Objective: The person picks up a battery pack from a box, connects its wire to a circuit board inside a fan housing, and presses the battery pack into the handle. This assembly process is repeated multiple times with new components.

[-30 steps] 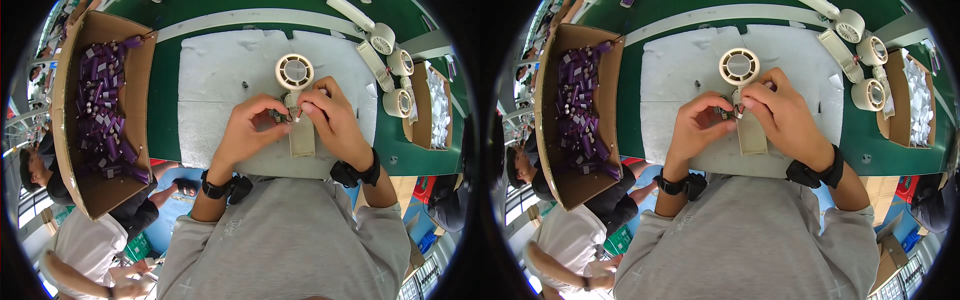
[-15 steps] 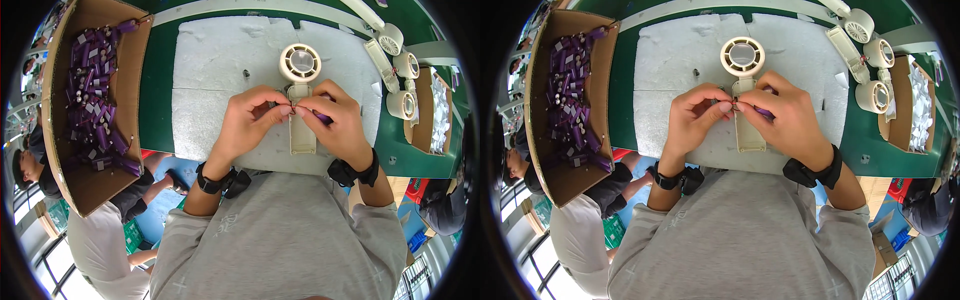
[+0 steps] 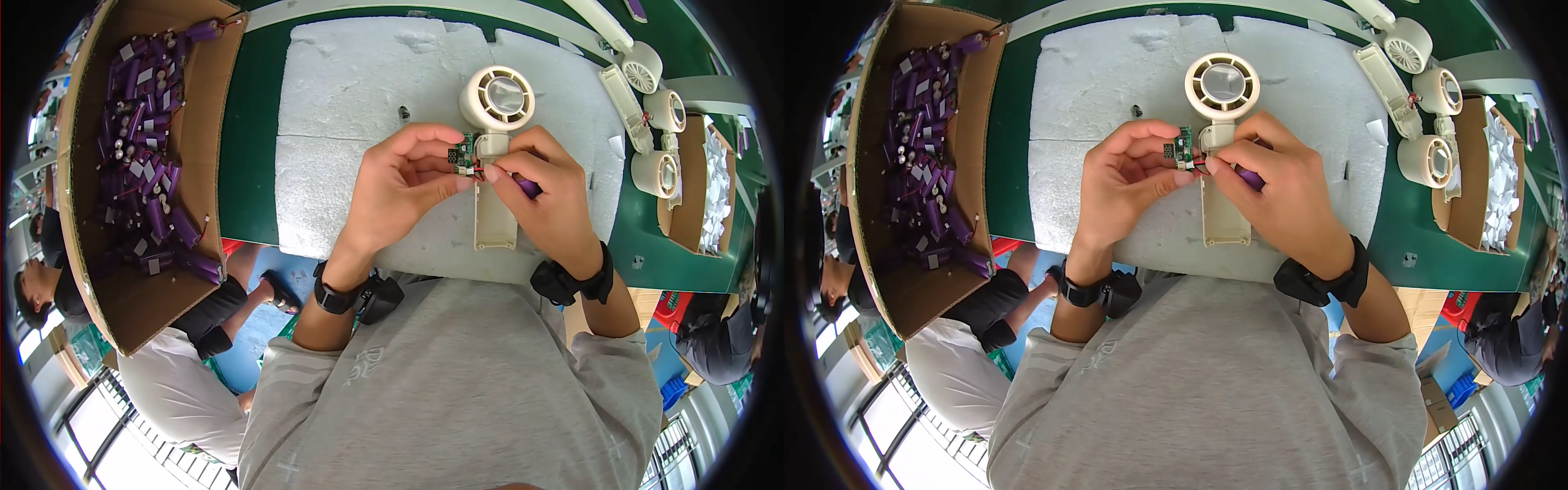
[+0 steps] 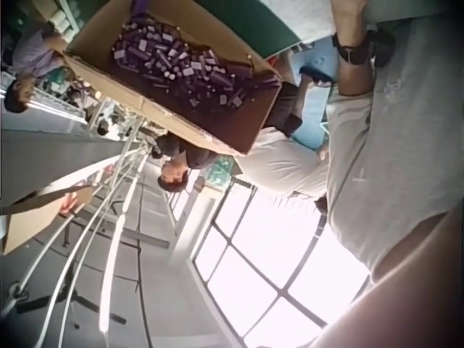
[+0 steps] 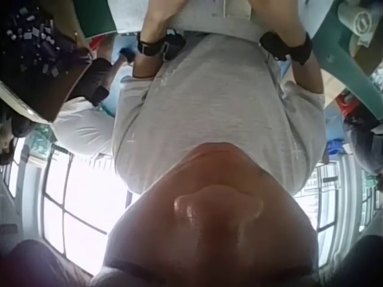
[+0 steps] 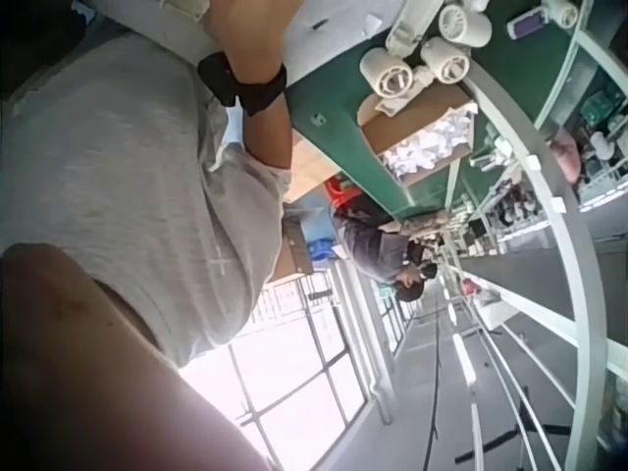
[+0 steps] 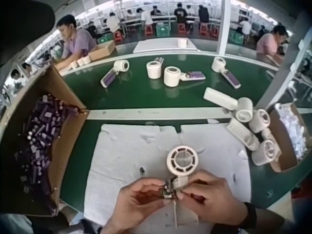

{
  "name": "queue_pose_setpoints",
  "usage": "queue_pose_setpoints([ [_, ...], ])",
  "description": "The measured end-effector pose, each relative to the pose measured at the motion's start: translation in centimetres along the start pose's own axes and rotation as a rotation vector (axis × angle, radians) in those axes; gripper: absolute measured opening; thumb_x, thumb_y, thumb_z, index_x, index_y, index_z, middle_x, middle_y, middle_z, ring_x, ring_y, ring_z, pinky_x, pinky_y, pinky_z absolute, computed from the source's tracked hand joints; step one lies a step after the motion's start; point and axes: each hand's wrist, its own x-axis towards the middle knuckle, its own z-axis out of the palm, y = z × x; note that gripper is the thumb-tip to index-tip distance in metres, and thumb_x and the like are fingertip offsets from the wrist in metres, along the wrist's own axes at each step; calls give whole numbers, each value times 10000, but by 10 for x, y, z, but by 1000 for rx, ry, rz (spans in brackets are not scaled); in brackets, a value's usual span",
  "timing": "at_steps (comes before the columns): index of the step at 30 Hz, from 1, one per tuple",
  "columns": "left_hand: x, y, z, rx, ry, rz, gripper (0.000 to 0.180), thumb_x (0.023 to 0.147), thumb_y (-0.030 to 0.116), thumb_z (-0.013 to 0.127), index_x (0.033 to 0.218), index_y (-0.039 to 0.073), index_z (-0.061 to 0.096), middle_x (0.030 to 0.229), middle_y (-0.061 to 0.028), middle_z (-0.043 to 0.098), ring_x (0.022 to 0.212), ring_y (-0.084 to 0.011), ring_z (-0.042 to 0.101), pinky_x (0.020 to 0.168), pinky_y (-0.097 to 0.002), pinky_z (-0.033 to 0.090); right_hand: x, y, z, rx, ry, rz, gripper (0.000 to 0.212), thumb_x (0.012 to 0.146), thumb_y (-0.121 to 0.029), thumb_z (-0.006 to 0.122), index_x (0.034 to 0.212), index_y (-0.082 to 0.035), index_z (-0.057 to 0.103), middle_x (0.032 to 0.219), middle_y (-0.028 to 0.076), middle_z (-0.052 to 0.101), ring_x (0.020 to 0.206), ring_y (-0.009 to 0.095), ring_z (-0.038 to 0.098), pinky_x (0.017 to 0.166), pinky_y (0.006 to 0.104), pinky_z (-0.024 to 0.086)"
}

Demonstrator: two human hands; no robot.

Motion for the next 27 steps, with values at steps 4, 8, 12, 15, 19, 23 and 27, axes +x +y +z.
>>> queue_pose_setpoints([
  [4, -1, -4, -1, 51, 15, 44, 326, 822, -114, 680, 1134, -26, 642, 1052, -116, 687, 964, -159, 671, 841, -273, 575, 0, 2, 1, 2, 8, -54, 70, 801, -15, 724, 833, 4, 665, 839, 56, 566, 612, 136, 524, 536, 263, 409],
  [8, -3, -1, 2, 184, -1, 16, 365, 795, -158, 672, 1140, -43, 637, 1056, -131, 682, 973, -183, 673, 877, -305, 572, -2, 3, 0, 0, 5, -84, 72, 798, -10, 723, 822, 6, 657, 829, 57, 563, 608, 136, 524, 532, 262, 409],
  [12, 1, -6, 1, 315, 20, 197, 368, 771, -108, 696, 1117, 12, 667, 1001, -103, 705, 876, -166, 696, 793, -276, 574, -1, 4, -2, 12, -31, -125, 75, 790, -3, 723, 818, 9, 654, 835, 61, 569, 605, 145, 528, 526, 269, 408],
  [15, 3, -7, 4, 411, 30, 276, 380, 753, -94, 692, 1113, 27, 673, 986, -104, 703, 836, -169, 700, 759, -275, 569, 1, 6, -1, -17, -18, -133, 95, 778, 0, 730, 836, 5, 655, 843, 66, 579, 609, 157, 544, 533, 278, 422],
  [19, 2, -10, 11, 431, 108, 269, 380, 739, -74, 690, 1101, 40, 680, 957, -107, 701, 799, -169, 698, 717, -273, 561, 5, -1, 4, -73, 82, -94, 177, 751, -4, 753, 900, -12, 657, 858, 74, 601, 635, 179, 586, 563, 292, 469],
  [23, 5, -10, 9, 456, 96, 299, 351, 737, -67, 691, 1072, 37, 693, 943, -105, 704, 788, -172, 700, 700, -271, 562, 7, -4, 5, -80, 162, -81, 284, 721, -18, 781, 977, -36, 658, 882, 79, 629, 672, 194, 626, 596, 298, 511],
  [27, 9, -9, 4, 482, 88, 346, 304, 735, -63, 694, 1025, 27, 708, 937, -106, 709, 785, -175, 704, 696, -271, 567, 9, -1, 3, -132, 154, -126, 364, 694, -33, 805, 1029, -58, 665, 910, 80, 649, 696, 192, 645, 603, 292, 527],
])
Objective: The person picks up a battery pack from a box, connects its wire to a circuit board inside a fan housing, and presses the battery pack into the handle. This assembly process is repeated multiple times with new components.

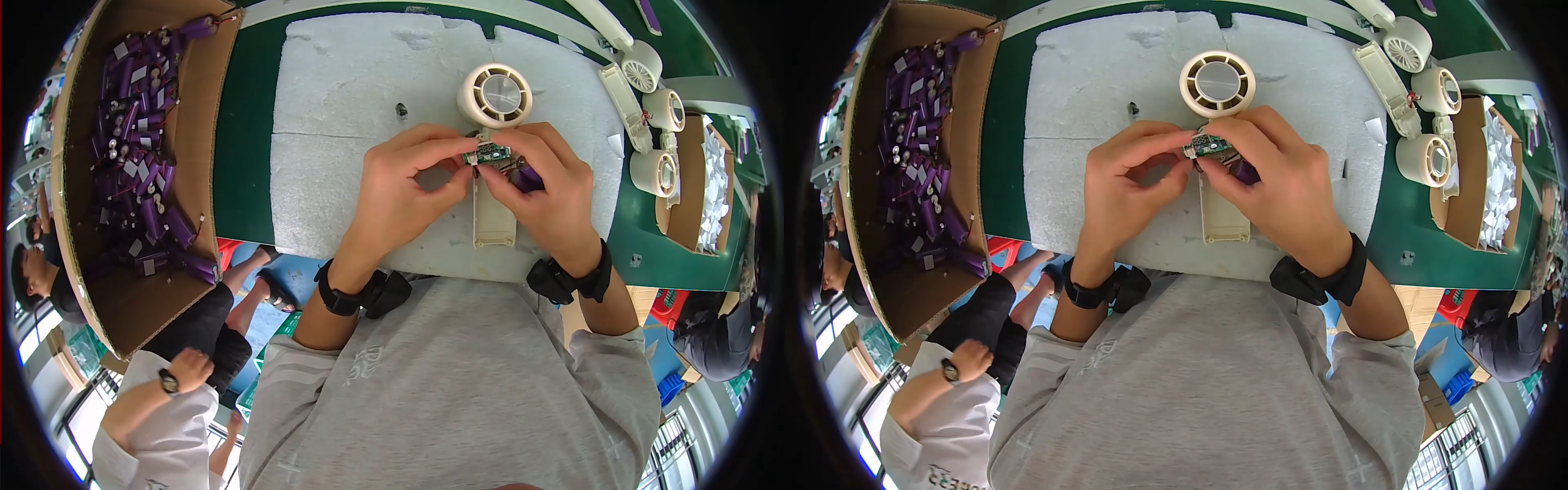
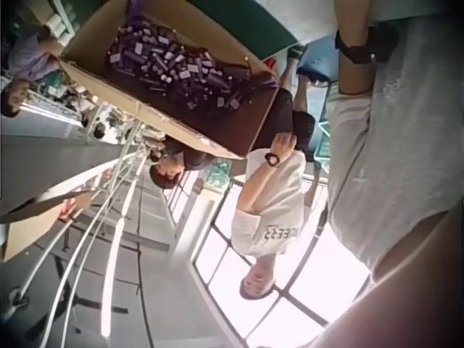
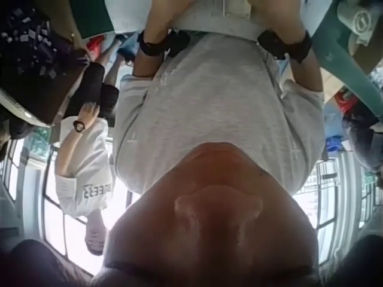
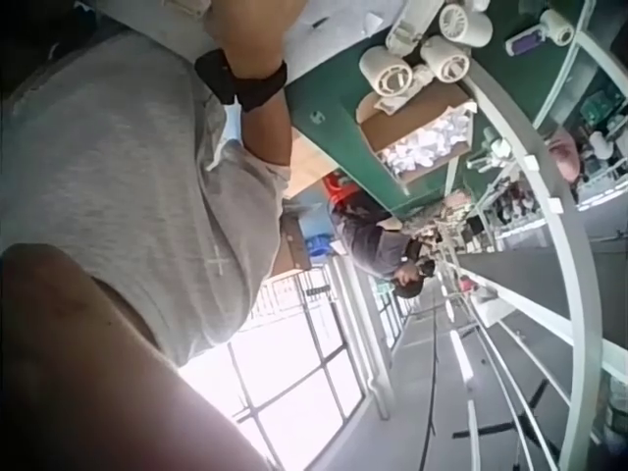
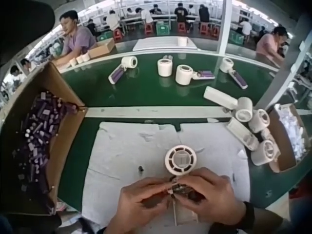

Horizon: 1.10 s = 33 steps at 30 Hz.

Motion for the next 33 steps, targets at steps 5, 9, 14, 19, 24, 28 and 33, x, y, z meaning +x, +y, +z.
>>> queue_pose_setpoints([
  [5, 2, 2, -6, -51, 33, -25, 248, 729, -48, 709, 968, 18, 723, 926, -117, 708, 792, -182, 708, 691, -273, 574, 7, -3, 1, -12, -26, -5, 388, 671, -32, 815, 1039, -68, 700, 917, 83, 661, 697, 190, 647, 590, 282, 521],
  [9, 3, 13, -15, 135, 2, 49, 280, 751, -68, 709, 1019, 12, 723, 932, -112, 705, 802, -164, 697, 694, -255, 568, 10, -9, -2, -16, -54, 9, 373, 664, -19, 809, 1024, -60, 720, 883, 89, 658, 695, 195, 646, 590, 280, 517],
  [14, 6, 38, -15, 237, -18, 108, 254, 737, -36, 727, 985, 16, 730, 885, -102, 707, 741, -177, 700, 626, -259, 563, 17, -32, -17, 11, -14, 58, 333, 666, -4, 795, 989, -41, 723, 842, 97, 653, 692, 206, 645, 592, 285, 516],
  [19, -2, 47, -5, 144, -22, 50, 249, 737, -47, 720, 979, 10, 721, 917, -106, 700, 768, -179, 701, 626, -267, 558, 15, -37, -28, 62, -50, 98, 285, 685, 2, 779, 961, -29, 716, 844, 98, 656, 693, 205, 646, 599, 281, 514],
  [24, -4, 51, -3, -15, -45, -38, 324, 735, -55, 723, 1049, 13, 685, 969, -99, 683, 794, -167, 684, 664, -272, 553, 13, -42, -32, 112, -52, 179, 253, 711, 10, 756, 957, -24, 707, 860, 102, 658, 699, 198, 646, 612, 278, 509],
  [28, -5, 65, 6, -4, -75, -180, 420, 740, -56, 727, 1141, 31, 636, 1006, -92, 665, 801, -153, 654, 710, -273, 544, 6, -43, -35, 139, -45, 241, 238, 730, 15, 738, 962, -20, 697, 879, 104, 659, 707, 189, 643, 621, 276, 502],
  [33, 0, 43, 10, 5, -156, -214, 452, 752, -35, 737, 1178, 58, 617, 957, -64, 653, 763, -124, 613, 698, -261, 520, 1, -26, -30, 109, -57, 237, 213, 751, 17, 720, 957, -11, 679, 884, 94, 652, 705, 180, 629, 618, 271, 484],
])
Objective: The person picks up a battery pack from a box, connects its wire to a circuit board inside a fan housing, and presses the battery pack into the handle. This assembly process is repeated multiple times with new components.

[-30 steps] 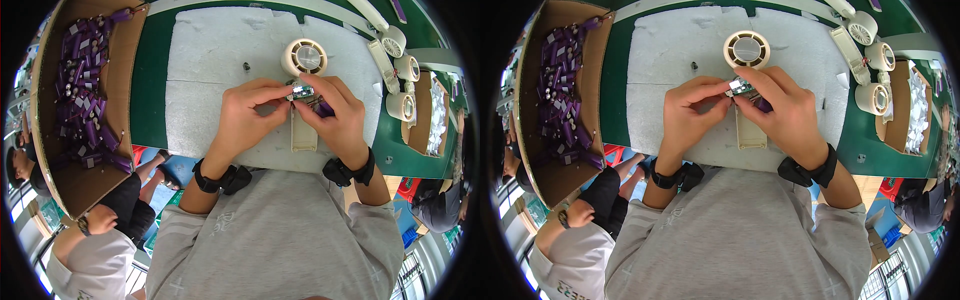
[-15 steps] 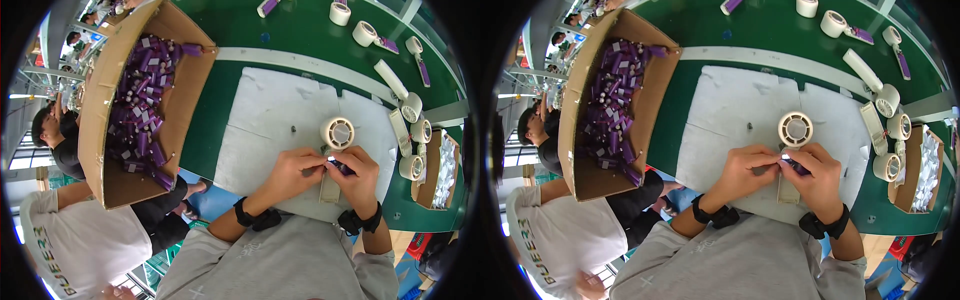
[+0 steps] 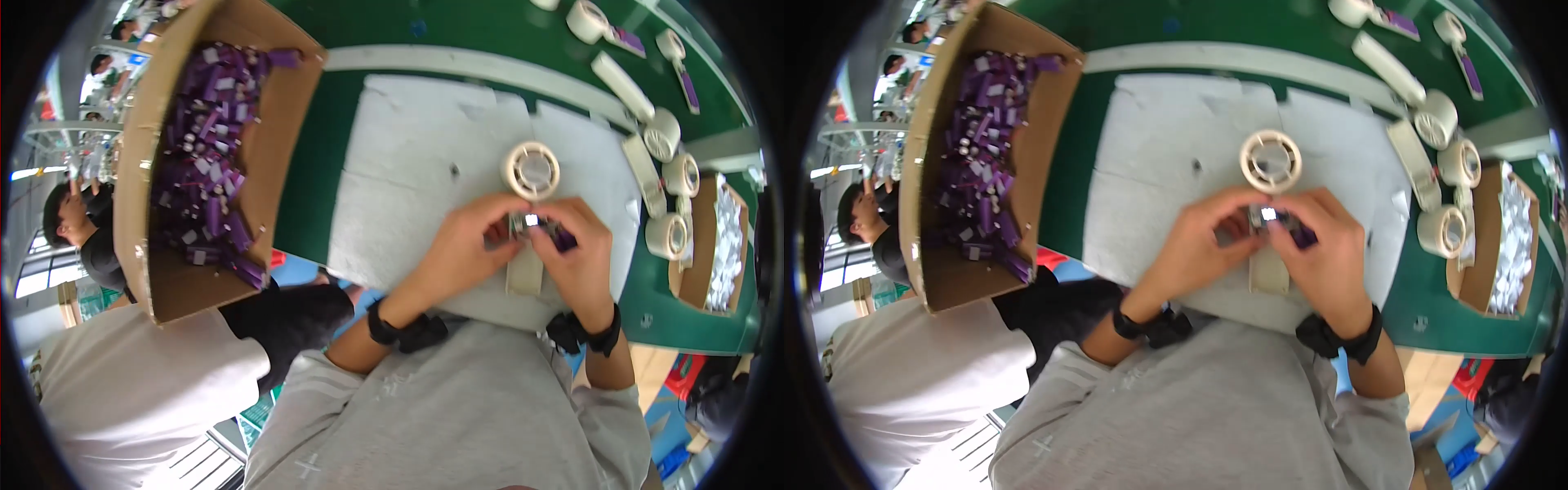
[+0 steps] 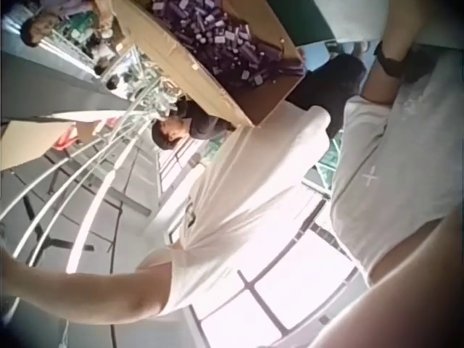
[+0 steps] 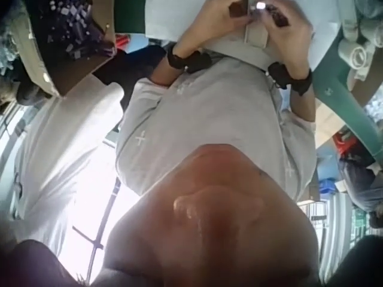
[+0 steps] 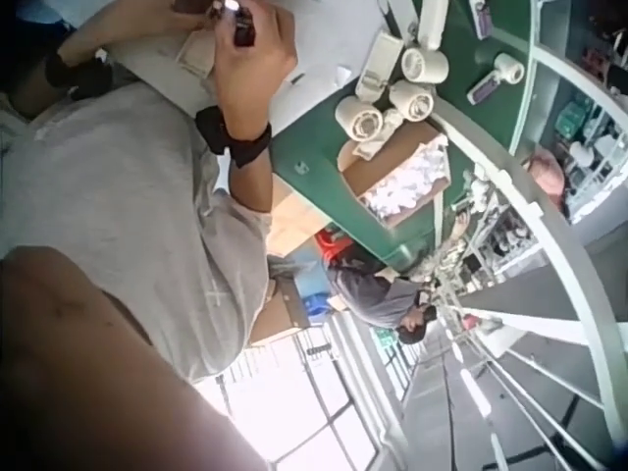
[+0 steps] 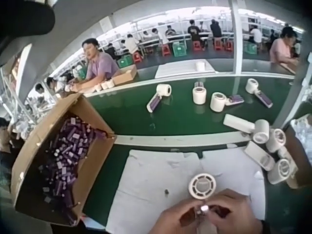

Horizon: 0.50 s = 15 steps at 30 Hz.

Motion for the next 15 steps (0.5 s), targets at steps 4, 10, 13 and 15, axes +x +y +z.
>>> queue_pose_setpoints([
  [4, 3, -23, 3, -82, -62, -31, 412, 742, -4, 725, 1133, 81, 626, 845, -67, 636, 678, -128, 598, 632, -267, 503, -8, 22, -2, 29, -84, 76, 196, 759, 14, 715, 950, -7, 677, 872, 83, 643, 671, 166, 611, 591, 253, 465],
  [10, 9, -18, 5, 6, -23, -151, 361, 749, -10, 702, 1091, 84, 636, 756, -27, 613, 646, -86, 574, 588, -238, 464, -2, 26, 4, -69, -56, -78, 188, 750, 9, 728, 931, -25, 688, 862, 64, 638, 619, 146, 596, 545, 238, 451],
  [13, 7, -16, 5, 32, -20, -214, 340, 766, -36, 690, 1081, 76, 631, 812, 4, 611, 716, -54, 572, 615, -209, 449, -4, 25, 9, -110, -17, -104, 186, 748, 5, 733, 927, -34, 696, 861, 57, 640, 615, 142, 602, 538, 244, 458],
  [15, 7, -16, 5, 35, -21, -217, 321, 767, -29, 694, 1065, 73, 627, 809, 8, 615, 709, -55, 572, 616, -207, 450, -5, 24, 12, -132, 34, -97, 189, 747, -2, 741, 927, -44, 707, 860, 54, 640, 620, 142, 612, 539, 257, 472],
])
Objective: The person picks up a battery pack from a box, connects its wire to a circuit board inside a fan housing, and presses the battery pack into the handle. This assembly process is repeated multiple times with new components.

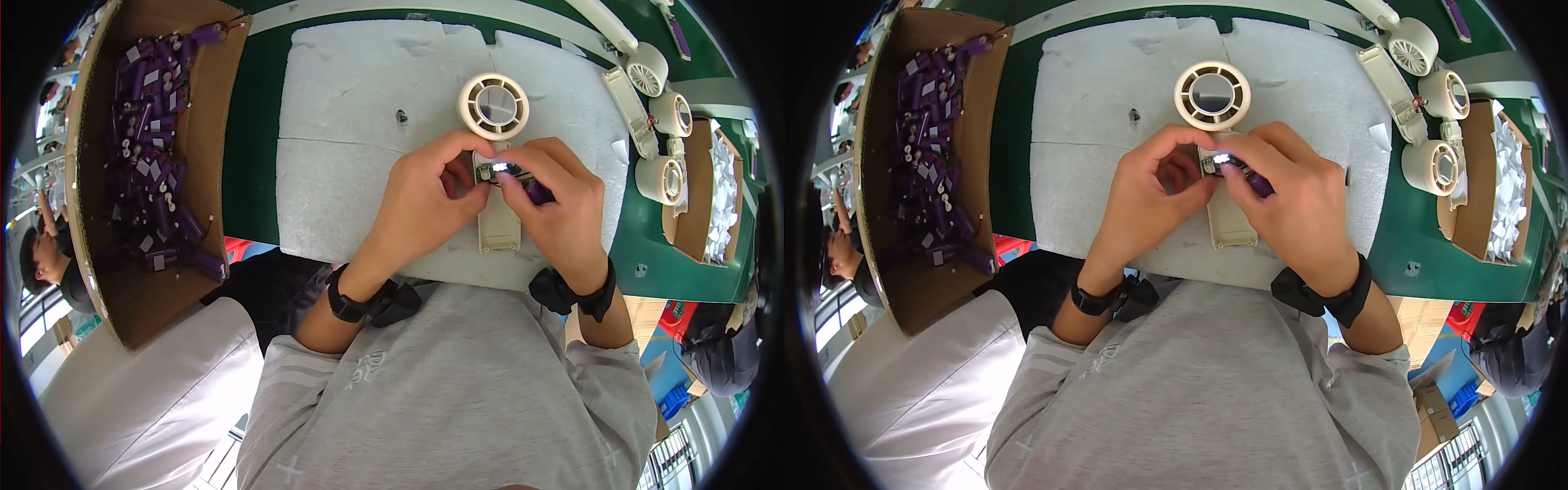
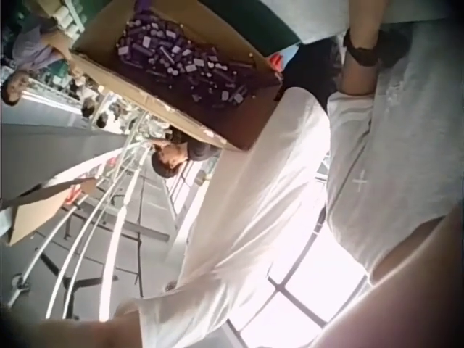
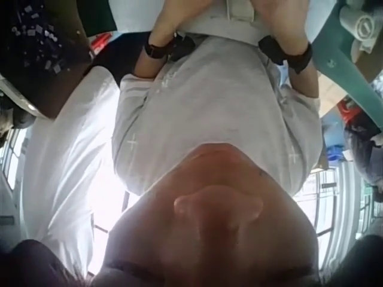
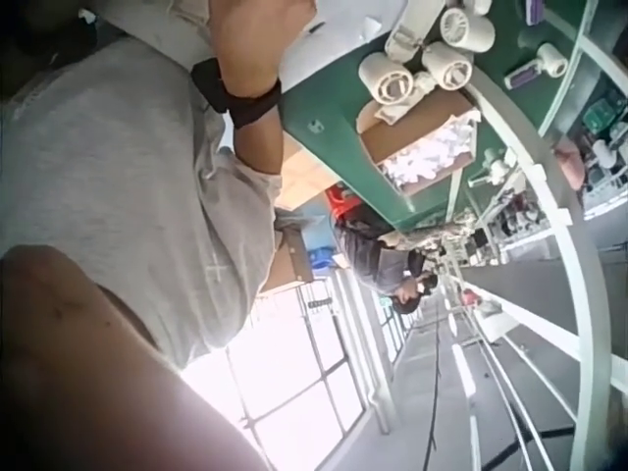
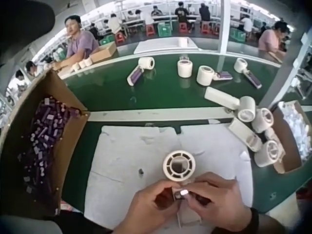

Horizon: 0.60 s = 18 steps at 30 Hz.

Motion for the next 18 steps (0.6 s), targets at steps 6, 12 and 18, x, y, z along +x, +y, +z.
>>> queue_pose_setpoints([
  [6, 3, -8, 1, -32, 44, 90, 312, 744, 15, 706, 1039, 84, 628, 710, -42, 619, 566, -105, 564, 544, -256, 453, 0, -3, -1, -92, -18, -5, 197, 750, -15, 749, 941, -56, 724, 861, 60, 642, 627, 155, 627, 548, 267, 492],
  [12, 2, -11, -2, -66, 19, 103, 318, 756, 19, 717, 1055, 78, 624, 753, -61, 639, 628, -135, 602, 589, -274, 486, -3, -9, 0, -176, -66, 1, 193, 760, -33, 747, 950, -53, 726, 861, 69, 645, 610, 179, 631, 543, 276, 497],
  [18, 1, -8, -8, -73, -75, 69, 341, 793, -39, 705, 1108, 57, 615, 933, -4, 641, 778, -75, 589, 695, -222, 490, -3, -12, 0, -196, -82, 30, 192, 762, -38, 744, 952, -45, 721, 859, 79, 649, 610, 190, 640, 540, 286, 499],
])
